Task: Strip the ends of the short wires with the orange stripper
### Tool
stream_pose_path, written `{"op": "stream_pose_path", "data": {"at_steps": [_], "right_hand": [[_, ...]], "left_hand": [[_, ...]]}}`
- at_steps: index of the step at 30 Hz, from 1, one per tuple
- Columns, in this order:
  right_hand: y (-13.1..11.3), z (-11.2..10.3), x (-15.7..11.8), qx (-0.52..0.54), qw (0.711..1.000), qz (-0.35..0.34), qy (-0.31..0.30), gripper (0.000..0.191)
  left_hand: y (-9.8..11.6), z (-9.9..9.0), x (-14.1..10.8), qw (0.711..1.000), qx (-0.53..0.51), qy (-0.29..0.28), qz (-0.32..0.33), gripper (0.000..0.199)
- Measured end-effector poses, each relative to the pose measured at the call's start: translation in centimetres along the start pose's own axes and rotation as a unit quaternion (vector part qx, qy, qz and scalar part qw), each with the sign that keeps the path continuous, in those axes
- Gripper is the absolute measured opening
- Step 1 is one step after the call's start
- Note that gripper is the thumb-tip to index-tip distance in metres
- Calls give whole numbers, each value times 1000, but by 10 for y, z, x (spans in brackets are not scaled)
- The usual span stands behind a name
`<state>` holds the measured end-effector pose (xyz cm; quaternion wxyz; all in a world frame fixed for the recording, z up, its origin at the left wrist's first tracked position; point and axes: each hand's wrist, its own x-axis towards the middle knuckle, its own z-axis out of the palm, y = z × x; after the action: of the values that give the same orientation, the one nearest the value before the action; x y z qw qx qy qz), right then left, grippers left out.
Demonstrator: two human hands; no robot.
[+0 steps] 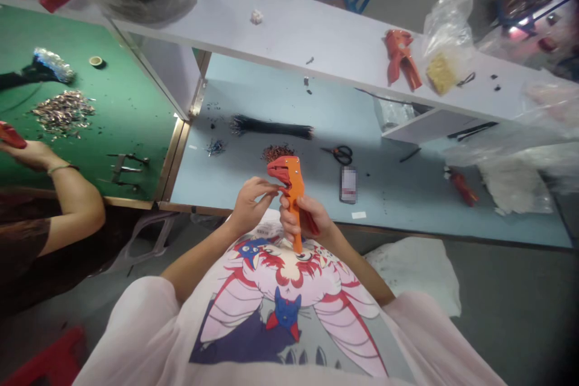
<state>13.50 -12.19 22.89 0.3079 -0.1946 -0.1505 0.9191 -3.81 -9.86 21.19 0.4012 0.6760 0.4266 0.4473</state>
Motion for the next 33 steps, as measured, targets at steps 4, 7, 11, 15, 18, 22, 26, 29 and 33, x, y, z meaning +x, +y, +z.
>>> {"op": "stream_pose_path", "data": {"at_steps": [4,7,11,15,18,22,26,29,33], "right_hand": [[0,-2,-1,1,1000,5,-7,23],[0,-3,-1,0,1000,3,-7,24],[-1,-4,0,-3,1000,12,-14,26],[-1,-2,0,-14,1000,7,-14,26],[-1,-1,0,-21,1000,5,-13,26],[-1,-3,1,-20,1000,2,1,25],[-2,-6,2,-27,999,2,24,26],[-3,-9,4,-35,999,7,40,26],[-8,-24,14,-34,997,11,71,25]], "left_hand": [[-1,1,1,1000,6,2,13,15],[-1,2,2,1000,11,2,18,15],[-1,2,3,1000,12,1,21,14],[-3,2,3,1000,17,-5,11,14],[-4,2,3,1000,24,-9,7,15],[-4,2,3,999,30,-11,12,15],[-6,4,4,999,30,-10,5,15],[-11,6,4,999,31,-7,-12,15],[-25,14,9,997,45,-13,-67,16]]}}
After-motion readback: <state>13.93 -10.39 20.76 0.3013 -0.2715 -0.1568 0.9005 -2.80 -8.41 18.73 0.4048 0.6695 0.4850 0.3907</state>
